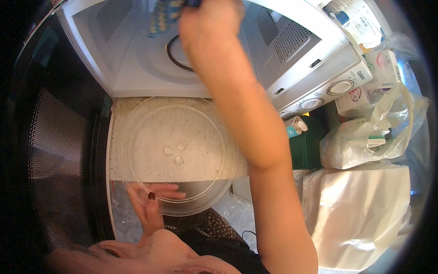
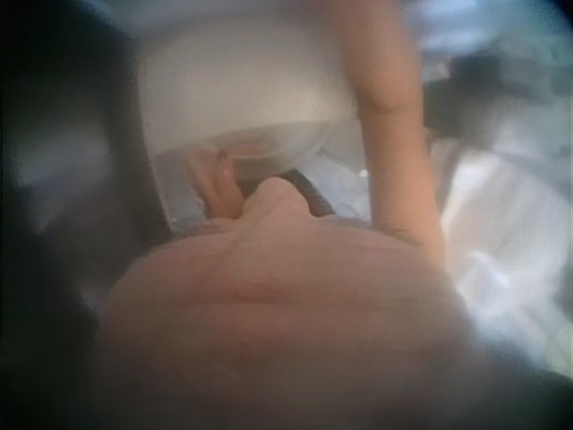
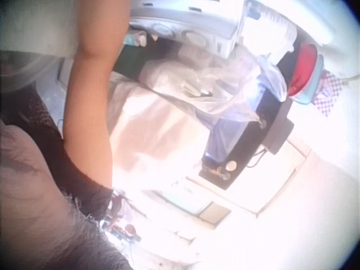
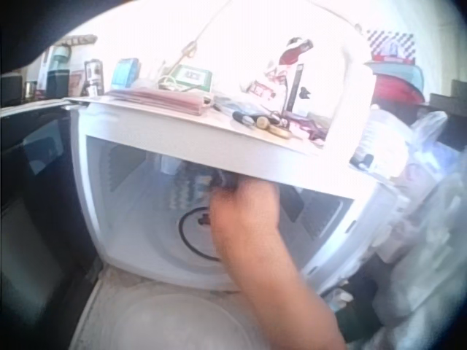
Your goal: The person cleans the interior and door of a microwave using a cloth, wiping the surfaces and handling the glass turntable tray.
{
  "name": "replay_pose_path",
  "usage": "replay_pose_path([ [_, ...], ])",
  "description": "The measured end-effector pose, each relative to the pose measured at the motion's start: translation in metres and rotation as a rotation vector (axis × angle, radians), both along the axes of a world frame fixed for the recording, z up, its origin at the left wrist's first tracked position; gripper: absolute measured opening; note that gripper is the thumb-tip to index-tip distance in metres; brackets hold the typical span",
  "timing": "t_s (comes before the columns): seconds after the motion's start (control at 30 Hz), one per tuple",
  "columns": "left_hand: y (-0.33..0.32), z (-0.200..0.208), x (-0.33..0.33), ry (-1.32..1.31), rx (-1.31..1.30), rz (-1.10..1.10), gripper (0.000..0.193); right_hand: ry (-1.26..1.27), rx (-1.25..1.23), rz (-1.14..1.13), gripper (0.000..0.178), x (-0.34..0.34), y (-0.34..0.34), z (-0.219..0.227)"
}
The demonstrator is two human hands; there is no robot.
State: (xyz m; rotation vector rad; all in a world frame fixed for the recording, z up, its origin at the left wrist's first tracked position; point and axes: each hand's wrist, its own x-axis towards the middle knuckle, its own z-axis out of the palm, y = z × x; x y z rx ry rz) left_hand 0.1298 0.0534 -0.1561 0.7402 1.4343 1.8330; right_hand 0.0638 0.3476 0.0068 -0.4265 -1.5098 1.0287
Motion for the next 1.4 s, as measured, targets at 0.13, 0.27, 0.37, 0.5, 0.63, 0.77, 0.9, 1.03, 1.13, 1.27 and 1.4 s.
replay_pose_path([
  [0.13,0.001,0.007,0.0,-0.06,0.034,-0.009,0.027,0.743,-0.521,0.338,0.031,-0.002,-0.001,0.011],
  [0.27,0.001,-0.004,0.0,-0.01,0.087,-0.013,0.031,0.701,-0.509,0.373,0.027,0.013,0.018,0.008],
  [0.37,0.003,-0.008,0.002,0.0,0.13,0.001,0.033,0.841,-0.692,0.297,0.025,0.032,0.078,0.001],
  [0.5,0.002,0.0,0.003,-0.037,0.144,0.033,0.035,0.594,-0.588,0.114,0.04,0.057,0.041,-0.011],
  [0.63,0.001,-0.004,0.001,-0.047,0.184,-0.003,0.04,0.42,-0.037,-0.164,0.044,0.072,-0.008,-0.024],
  [0.77,0.005,-0.001,0.004,-0.056,0.203,0.043,0.037,-0.288,0.776,-0.835,0.054,0.079,0.025,-0.047],
  [0.9,0.002,-0.003,0.002,-0.1,0.213,-0.005,0.049,-0.884,0.908,-0.817,0.054,0.079,0.055,-0.059],
  [1.03,0.0,-0.001,0.002,-0.106,0.205,0.0,0.051,-1.375,1.259,-0.99,0.048,0.061,0.089,-0.048],
  [1.13,0.0,-0.001,0.003,-0.133,0.206,-0.019,0.051,-1.333,1.319,-1.192,0.042,0.048,0.131,-0.014],
  [1.27,0.0,-0.001,0.003,-0.112,0.232,-0.002,0.048,-1.781,1.338,-0.984,0.034,0.047,0.133,-0.022],
  [1.4,0.003,0.005,0.002,-0.013,0.191,0.058,0.046,-2.115,1.074,-0.71,0.026,0.041,0.093,-0.028],
])
